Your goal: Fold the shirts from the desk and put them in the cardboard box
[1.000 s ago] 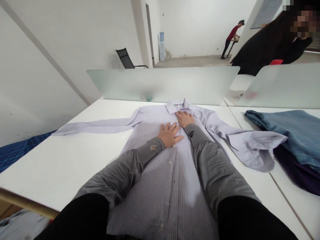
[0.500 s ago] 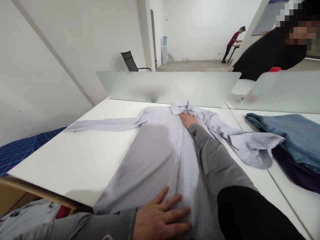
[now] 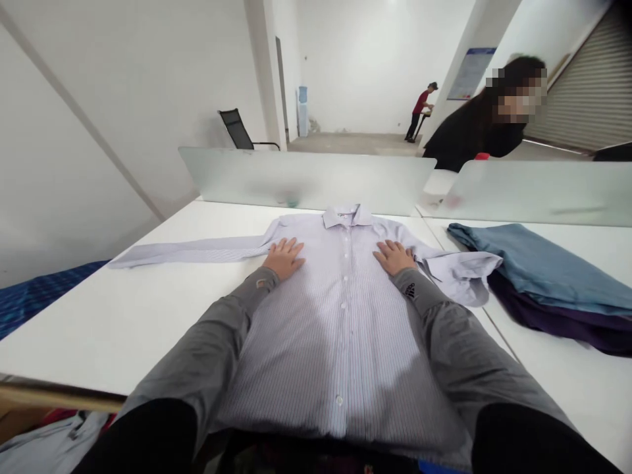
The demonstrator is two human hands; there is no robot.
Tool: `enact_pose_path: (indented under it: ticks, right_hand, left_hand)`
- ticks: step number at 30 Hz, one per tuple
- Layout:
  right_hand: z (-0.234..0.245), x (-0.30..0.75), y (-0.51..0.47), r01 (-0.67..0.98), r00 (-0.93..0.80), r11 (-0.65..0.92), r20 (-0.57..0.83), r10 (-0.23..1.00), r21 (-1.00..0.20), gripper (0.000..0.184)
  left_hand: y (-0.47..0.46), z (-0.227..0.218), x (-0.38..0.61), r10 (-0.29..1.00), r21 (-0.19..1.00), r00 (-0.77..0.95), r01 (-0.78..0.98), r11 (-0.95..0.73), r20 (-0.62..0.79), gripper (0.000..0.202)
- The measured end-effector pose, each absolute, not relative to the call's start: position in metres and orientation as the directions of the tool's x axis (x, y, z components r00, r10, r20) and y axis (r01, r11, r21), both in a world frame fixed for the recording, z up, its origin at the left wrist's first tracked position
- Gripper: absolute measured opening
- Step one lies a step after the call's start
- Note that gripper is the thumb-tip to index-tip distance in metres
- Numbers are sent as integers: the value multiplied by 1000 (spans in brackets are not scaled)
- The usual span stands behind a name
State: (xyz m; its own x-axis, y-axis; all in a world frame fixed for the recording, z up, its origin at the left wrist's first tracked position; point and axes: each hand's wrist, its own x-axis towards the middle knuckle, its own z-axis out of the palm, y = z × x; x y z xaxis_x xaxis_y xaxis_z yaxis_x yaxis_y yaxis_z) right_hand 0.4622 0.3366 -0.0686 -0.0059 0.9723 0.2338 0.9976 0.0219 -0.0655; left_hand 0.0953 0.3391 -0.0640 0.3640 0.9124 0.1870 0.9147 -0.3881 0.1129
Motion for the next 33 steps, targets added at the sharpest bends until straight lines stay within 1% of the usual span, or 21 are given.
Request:
enact_pose_path:
  ticks: [2, 4, 8, 11, 13, 15, 16, 17, 19, 21, 23, 24, 25, 27, 29, 31, 33]
  right_hand:
    - [-73, 471, 339, 1000, -11, 12, 195, 981, -2, 50]
    - [-76, 478, 347, 1000, 0, -3, 161, 987, 21, 52]
    - [-76, 486, 359, 1000, 21, -21, 145, 989, -5, 55]
    - [-68, 480, 357, 999, 49, -49, 127, 991, -3, 55]
    - [-61, 468, 350, 997, 78, -81, 121, 990, 18, 54]
    - [-58, 449, 338, 998, 55, -58, 157, 986, 16, 55]
    - [-58, 440, 332, 1000, 21, -23, 179, 984, 8, 56]
    - [-61, 430, 325, 1000, -24, 25, 196, 980, -2, 58]
    - [-70, 415, 312, 992, -121, 127, 184, 976, -23, 59]
    - [-78, 408, 303, 978, -192, 201, 160, 968, -45, 57]
    - [-81, 408, 298, 969, -220, 234, 161, 962, -76, 55]
    - [-80, 409, 297, 969, -212, 230, 171, 962, -92, 54]
    - [-77, 411, 298, 969, -202, 223, 181, 963, -107, 51]
    - [-66, 413, 306, 967, -188, 213, 175, 966, -138, 44]
    - [-53, 413, 320, 967, -177, 199, 141, 974, -160, 37]
    - [-41, 410, 340, 971, -141, 161, 118, 983, -174, 33]
    - [-35, 405, 361, 976, -79, 106, 145, 986, -188, 32]
  left_hand:
    - [361, -73, 93, 956, 107, 268, 954, -281, 120, 58]
    - [372, -78, 89, 976, 106, 202, 972, -210, 85, 59]
    - [376, -77, 83, 977, 81, 189, 977, -197, 100, 59]
    - [366, -68, 95, 966, 35, 201, 977, -209, 163, 56]
    - [349, -62, 113, 942, 16, 255, 964, -265, 218, 56]
    - [321, -62, 134, 908, 49, 359, 925, -377, 216, 59]
    - [304, -64, 144, 888, 88, 424, 892, -444, 179, 61]
    - [285, -67, 153, 836, 114, 531, 830, -546, 138, 63]
    - [250, -73, 162, 721, 138, 682, 707, -693, 124, 66]
    - [226, -74, 163, 623, 172, 773, 601, -780, 123, 66]
    - [221, -68, 160, 584, 236, 800, 546, -803, 137, 58]
    - [227, -64, 159, 602, 273, 784, 551, -788, 154, 51]
    - [237, -59, 159, 646, 303, 743, 583, -754, 176, 45]
    - [268, -49, 165, 757, 330, 615, 683, -651, 221, 35]
    - [306, -42, 176, 822, 319, 511, 758, -569, 251, 30]
    - [344, -40, 190, 848, 303, 459, 795, -526, 265, 28]
    - [375, -42, 205, 866, 301, 419, 818, -491, 273, 28]
